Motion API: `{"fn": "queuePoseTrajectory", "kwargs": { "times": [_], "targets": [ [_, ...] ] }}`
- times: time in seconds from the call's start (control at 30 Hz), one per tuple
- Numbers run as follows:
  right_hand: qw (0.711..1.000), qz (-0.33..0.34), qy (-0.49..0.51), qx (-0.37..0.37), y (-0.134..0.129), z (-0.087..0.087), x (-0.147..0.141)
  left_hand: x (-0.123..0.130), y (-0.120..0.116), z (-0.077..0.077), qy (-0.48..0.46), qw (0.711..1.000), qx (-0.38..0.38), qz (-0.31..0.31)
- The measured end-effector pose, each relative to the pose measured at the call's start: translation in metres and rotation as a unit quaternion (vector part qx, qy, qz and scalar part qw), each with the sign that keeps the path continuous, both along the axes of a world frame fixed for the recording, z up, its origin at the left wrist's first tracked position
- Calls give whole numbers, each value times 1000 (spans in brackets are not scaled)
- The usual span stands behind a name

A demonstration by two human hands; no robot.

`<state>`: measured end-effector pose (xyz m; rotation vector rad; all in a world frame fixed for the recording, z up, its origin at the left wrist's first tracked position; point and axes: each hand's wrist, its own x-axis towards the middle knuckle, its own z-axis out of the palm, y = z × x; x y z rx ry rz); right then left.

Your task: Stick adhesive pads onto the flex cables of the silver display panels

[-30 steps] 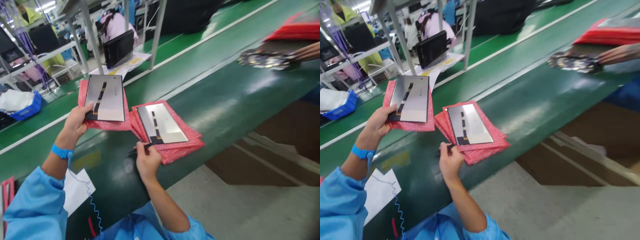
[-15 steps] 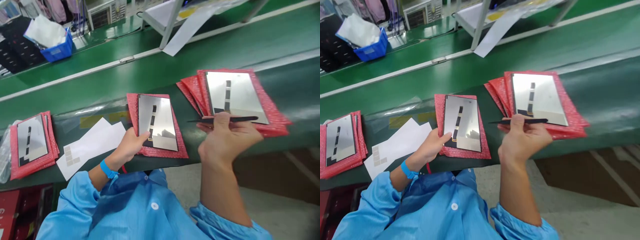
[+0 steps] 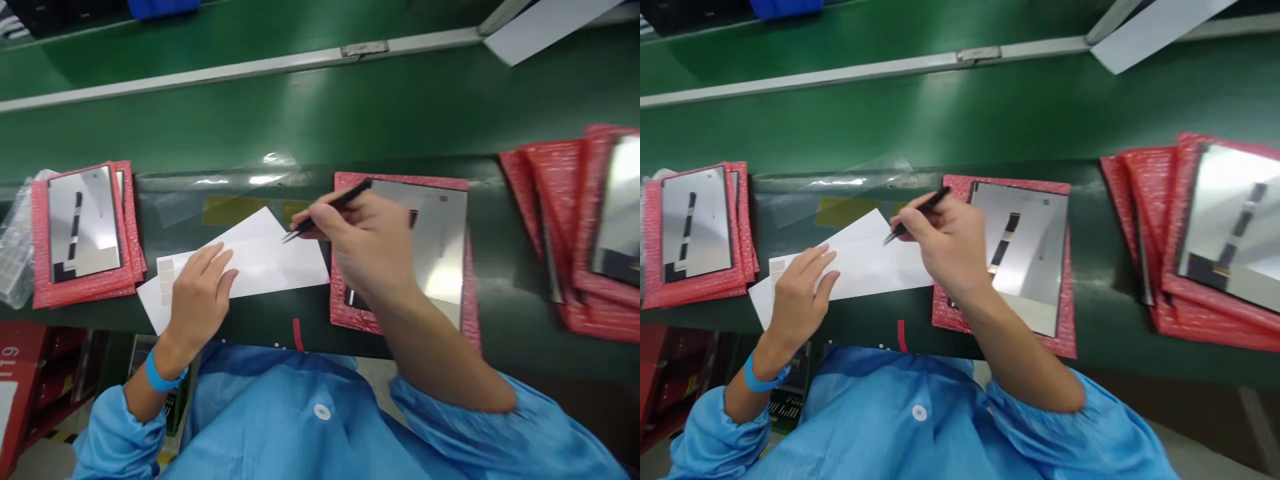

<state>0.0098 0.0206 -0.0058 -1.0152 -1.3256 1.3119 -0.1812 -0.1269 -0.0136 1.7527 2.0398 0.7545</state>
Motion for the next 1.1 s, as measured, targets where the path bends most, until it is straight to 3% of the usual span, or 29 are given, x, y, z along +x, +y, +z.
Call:
{"fn": "queuePoseTrajectory", "kwargs": {
  "times": [0.13,0.27,0.4,0.57,0.7,1.1],
  "targets": [
    [1000,-6,-12,-11,41,-14,-18,-12,15,-21,81,989,23,-122],
    [999,-23,-29,-22,70,-26,-15,-8,24,-19,138,973,51,-176],
    [999,-3,-27,-23,71,-35,-19,-7,52,-15,169,970,64,-165],
    [1000,2,-23,-8,71,-46,-30,-8,81,-31,198,971,42,-130],
    [999,-2,-37,-14,72,-51,-31,-7,80,-37,199,971,33,-130],
    [997,19,-79,-8,69,-44,-27,-2,79,-28,239,960,41,-137]
  ]
}}
